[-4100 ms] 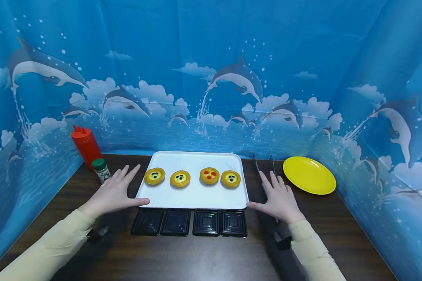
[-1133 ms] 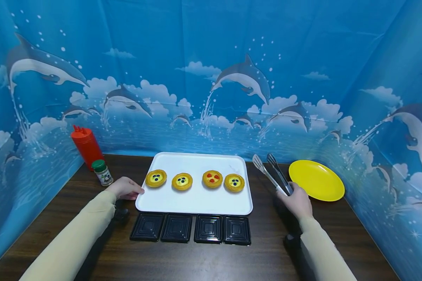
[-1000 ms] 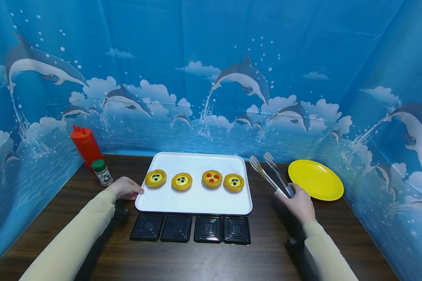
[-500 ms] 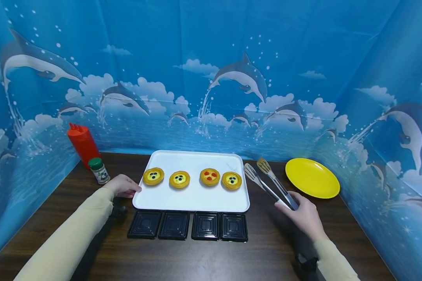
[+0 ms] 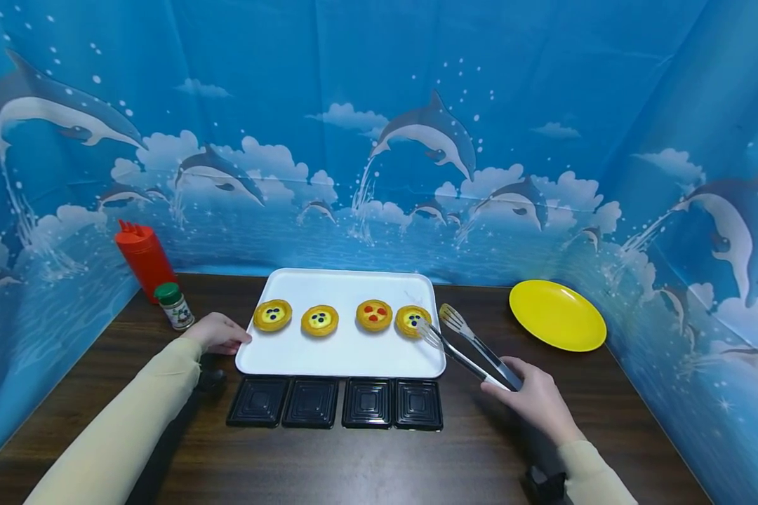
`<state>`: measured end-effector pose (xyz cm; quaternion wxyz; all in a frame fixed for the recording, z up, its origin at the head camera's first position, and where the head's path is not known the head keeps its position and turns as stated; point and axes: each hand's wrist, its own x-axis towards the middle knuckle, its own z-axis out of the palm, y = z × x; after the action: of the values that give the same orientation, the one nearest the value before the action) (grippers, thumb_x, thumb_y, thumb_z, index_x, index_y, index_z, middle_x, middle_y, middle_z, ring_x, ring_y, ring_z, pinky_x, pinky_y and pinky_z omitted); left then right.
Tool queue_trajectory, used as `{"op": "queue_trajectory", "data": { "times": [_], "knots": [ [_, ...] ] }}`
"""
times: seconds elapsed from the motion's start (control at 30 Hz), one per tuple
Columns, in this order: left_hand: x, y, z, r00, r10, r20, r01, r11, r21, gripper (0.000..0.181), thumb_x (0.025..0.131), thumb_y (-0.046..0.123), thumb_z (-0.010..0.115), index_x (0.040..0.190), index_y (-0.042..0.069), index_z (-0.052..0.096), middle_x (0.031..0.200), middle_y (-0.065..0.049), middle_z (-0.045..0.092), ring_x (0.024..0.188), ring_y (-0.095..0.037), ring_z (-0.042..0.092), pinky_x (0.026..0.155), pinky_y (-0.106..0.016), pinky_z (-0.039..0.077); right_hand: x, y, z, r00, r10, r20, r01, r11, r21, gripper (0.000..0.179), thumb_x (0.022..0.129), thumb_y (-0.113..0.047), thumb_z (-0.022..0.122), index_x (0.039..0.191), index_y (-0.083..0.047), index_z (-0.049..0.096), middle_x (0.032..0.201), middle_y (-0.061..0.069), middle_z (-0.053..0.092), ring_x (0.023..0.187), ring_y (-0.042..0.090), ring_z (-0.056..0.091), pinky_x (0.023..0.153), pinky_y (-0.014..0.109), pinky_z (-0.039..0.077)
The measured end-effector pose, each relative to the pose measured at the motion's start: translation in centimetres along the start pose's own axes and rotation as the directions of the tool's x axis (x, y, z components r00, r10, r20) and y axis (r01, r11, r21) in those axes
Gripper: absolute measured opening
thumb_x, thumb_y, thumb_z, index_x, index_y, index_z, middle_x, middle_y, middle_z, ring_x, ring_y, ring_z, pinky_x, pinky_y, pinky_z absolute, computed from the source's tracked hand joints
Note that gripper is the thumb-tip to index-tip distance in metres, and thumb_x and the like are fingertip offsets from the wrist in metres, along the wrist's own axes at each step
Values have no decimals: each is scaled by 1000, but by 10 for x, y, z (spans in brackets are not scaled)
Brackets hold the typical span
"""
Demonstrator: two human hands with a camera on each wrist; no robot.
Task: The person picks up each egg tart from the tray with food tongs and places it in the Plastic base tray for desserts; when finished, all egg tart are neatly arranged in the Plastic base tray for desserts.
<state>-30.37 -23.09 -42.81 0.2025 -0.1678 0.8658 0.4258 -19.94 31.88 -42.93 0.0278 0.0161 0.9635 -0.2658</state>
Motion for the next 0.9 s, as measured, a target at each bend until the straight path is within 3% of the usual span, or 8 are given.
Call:
{"op": "queue_trajectory", "data": {
  "times": [0.43, 0.9],
  "knots": [
    [-6, 0, -1, 1000, 17, 13, -16, 1000, -12, 33, 88, 14, 67, 109, -10, 62, 78, -10, 63, 61, -13, 60, 65, -23, 54, 13, -5, 17, 1000, -21, -2, 21, 998, -61, 81, 74, -59, 71, 127, 1, 55, 109, 17, 62, 83, 23, 52, 66, 32, 43],
    [-4, -2, 0, 1000, 21, 7, -21, 1000, -19, 34, 88, 14, 67, 110, -10, 62, 78, -9, 62, 60, -12, 59, 63, -22, 54, 23, -18, 18, 999, -43, 18, 45, 996, -82, 83, 74, -60, 70, 128, 0, 54, 112, 19, 61, 84, 24, 52, 67, 34, 46]
  ]
}}
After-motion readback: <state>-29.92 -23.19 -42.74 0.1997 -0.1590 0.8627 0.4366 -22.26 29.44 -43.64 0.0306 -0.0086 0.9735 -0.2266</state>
